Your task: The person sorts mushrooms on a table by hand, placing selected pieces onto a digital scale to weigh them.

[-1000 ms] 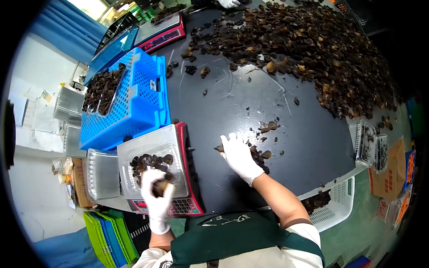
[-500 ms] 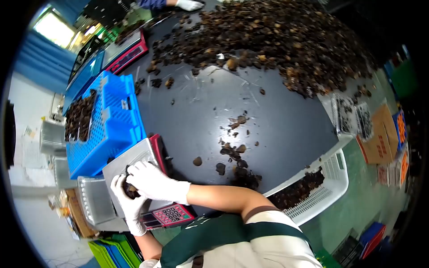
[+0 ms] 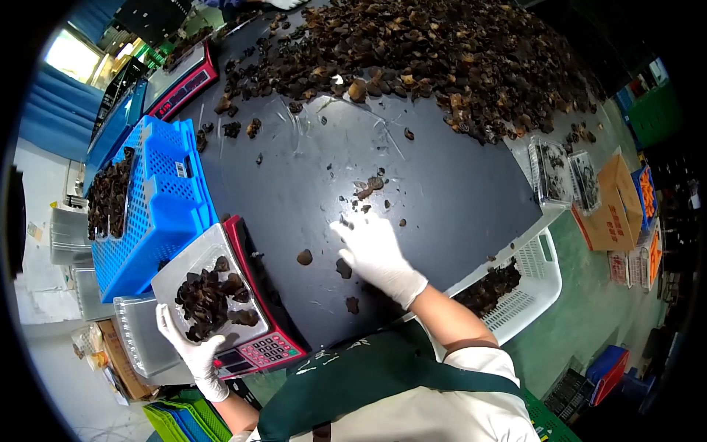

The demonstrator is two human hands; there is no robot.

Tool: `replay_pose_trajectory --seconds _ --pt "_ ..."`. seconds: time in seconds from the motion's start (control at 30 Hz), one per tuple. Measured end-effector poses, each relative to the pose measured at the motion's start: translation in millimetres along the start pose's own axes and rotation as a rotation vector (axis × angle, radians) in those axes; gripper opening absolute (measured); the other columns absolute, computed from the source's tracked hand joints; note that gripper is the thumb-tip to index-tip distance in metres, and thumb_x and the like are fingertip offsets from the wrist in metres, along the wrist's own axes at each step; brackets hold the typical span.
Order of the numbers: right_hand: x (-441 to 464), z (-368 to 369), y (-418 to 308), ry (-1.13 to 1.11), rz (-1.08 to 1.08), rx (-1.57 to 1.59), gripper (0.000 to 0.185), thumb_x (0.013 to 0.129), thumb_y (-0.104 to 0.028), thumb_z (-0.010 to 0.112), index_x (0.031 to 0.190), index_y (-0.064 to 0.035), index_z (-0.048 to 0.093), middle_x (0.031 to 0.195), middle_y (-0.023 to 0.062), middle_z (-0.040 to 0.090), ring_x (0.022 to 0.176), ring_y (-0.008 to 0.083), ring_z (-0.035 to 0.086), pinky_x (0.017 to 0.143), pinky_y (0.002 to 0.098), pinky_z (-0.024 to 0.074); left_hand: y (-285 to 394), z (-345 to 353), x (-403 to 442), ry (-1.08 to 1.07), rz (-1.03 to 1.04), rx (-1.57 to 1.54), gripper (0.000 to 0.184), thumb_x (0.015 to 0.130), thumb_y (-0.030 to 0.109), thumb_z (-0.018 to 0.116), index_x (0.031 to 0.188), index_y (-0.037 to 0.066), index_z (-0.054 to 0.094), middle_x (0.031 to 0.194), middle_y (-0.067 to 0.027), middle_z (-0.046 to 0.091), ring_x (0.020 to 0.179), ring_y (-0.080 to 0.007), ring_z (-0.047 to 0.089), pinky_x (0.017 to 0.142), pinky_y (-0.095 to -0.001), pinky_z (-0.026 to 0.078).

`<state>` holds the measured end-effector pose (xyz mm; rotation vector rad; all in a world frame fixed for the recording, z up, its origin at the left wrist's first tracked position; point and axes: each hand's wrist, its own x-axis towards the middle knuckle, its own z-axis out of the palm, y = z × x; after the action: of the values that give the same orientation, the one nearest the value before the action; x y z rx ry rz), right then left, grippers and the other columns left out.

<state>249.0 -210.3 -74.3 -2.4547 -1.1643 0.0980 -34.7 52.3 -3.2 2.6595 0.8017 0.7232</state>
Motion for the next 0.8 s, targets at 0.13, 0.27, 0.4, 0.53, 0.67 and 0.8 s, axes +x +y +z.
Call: replay_pose_trajectory --seconds 0.13,0.27,0.4,0.53,0.67,0.8 --pt "-15.1 27.6 31.2 -0.082 0.023 0.070 0.033 0.079 -0.022 0.066 0.111 -0.0155 0.063 0.101 0.0065 0.057 0.096 0.0260 0.054 0.078 0.0364 0.0482 43.4 4.9 2.6 0.194 0.125 -0.127 0.079 0.072 0.038 0.081 0.133 0.002 0.045 0.133 -0.0186 0.043 0.123 -0.0339 0.043 0.106 -0.0477 0.034" --pt "-3.9 13.0 54.5 0.079 0.121 0.651 0.016 0.080 -0.007 0.063 0.095 -0.0061 0.065 0.096 0.0114 0.063 0.087 0.0228 0.062 0.076 0.0317 0.0518 127.2 32.0 8.5 -0.235 0.192 -0.459 0.045 0.072 0.012 0.075 0.115 0.003 0.061 0.113 -0.0146 0.058 0.104 -0.0311 0.056 0.092 -0.0402 0.045" --pt "-19.9 -17.4 78.2 0.134 0.550 1.303 0.025 0.082 -0.003 0.061 0.106 -0.0019 0.058 0.094 0.0092 0.061 0.075 0.0169 0.063 0.065 0.0284 0.0523 155.5 110.6 5.1 -0.486 0.212 -0.536 0.038 0.079 0.003 0.066 0.116 0.005 0.062 0.113 -0.0135 0.058 0.103 -0.0315 0.057 0.091 -0.0379 0.047" --pt "-42.2 -30.8 93.8 0.135 0.449 2.335 0.033 0.080 -0.010 0.054 0.113 -0.0052 0.052 0.103 0.0129 0.058 0.083 0.0261 0.062 0.065 0.0323 0.0539 165.1 170.5 -3.1 -0.468 0.307 -0.415 0.041 0.077 0.006 0.067 0.117 0.007 0.062 0.117 -0.0131 0.056 0.105 -0.0305 0.055 0.091 -0.0372 0.046" --pt "-53.5 -24.9 99.7 0.087 0.484 2.224 0.023 0.086 -0.019 0.056 0.105 -0.0065 0.057 0.093 0.0080 0.060 0.082 0.0200 0.061 0.063 0.0323 0.0515 146.2 207.9 -9.7 -0.430 0.424 -0.282 0.020 0.074 0.004 0.065 0.094 0.008 0.064 0.097 -0.0092 0.059 0.093 -0.0278 0.055 0.080 -0.0369 0.046" --pt "-42.2 -42.4 61.7 -0.200 0.538 0.913 0.027 0.086 -0.029 0.065 0.099 -0.0051 0.065 0.078 0.0011 0.060 0.075 0.0111 0.057 0.070 0.0261 0.0489 166.6 179.2 10.7 -0.262 0.382 -0.230 0.017 0.070 0.009 0.071 0.083 0.008 0.061 0.089 -0.0089 0.059 0.087 -0.0293 0.054 0.077 -0.0385 0.044"
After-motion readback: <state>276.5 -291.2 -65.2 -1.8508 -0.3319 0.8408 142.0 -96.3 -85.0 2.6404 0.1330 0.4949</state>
